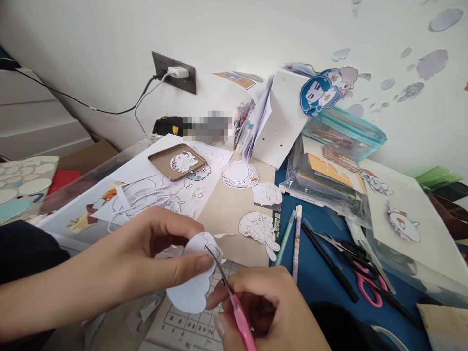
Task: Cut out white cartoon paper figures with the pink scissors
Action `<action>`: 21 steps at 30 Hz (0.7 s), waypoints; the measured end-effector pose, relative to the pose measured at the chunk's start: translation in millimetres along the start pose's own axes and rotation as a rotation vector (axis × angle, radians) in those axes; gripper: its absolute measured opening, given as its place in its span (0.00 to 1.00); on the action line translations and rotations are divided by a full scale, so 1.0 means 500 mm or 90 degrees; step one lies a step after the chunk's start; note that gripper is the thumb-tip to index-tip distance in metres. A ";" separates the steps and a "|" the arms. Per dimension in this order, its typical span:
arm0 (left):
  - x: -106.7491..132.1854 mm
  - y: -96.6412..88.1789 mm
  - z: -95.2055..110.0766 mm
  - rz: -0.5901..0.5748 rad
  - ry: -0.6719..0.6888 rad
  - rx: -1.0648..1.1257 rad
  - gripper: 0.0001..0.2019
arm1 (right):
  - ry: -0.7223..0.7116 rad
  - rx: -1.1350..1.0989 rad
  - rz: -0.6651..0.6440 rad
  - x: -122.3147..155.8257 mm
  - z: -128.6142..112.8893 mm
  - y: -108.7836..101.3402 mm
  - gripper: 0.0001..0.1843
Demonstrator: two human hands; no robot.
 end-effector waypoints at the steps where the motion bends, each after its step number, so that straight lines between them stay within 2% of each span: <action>1: -0.001 0.000 0.001 -0.001 0.001 -0.001 0.13 | 0.009 -0.015 -0.008 -0.001 0.003 0.003 0.05; 5: 0.000 -0.002 0.001 0.003 -0.006 -0.001 0.12 | 0.012 0.023 -0.093 -0.004 0.002 0.017 0.05; 10: 0.004 -0.008 -0.007 0.037 -0.016 -0.010 0.12 | 0.001 0.056 -0.081 -0.007 0.003 0.004 0.05; 12: 0.005 -0.010 -0.012 0.045 -0.025 -0.015 0.12 | -0.015 0.080 -0.111 -0.007 0.002 0.009 0.04; 19: 0.004 -0.011 -0.019 0.037 -0.041 -0.015 0.12 | -0.044 0.133 -0.144 -0.007 -0.002 0.012 0.03; 21: 0.003 -0.008 -0.020 0.028 -0.040 -0.007 0.12 | -0.021 0.093 -0.116 -0.003 0.001 0.010 0.04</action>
Point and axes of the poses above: each hand's wrist, its own x-axis away from the middle knuckle, its own y-axis out of the palm, z = x × y, the point moved 8 cm from there along -x, towards the middle knuckle, and after that the axes turned 3 degrees about x, right-handed, at the moved point
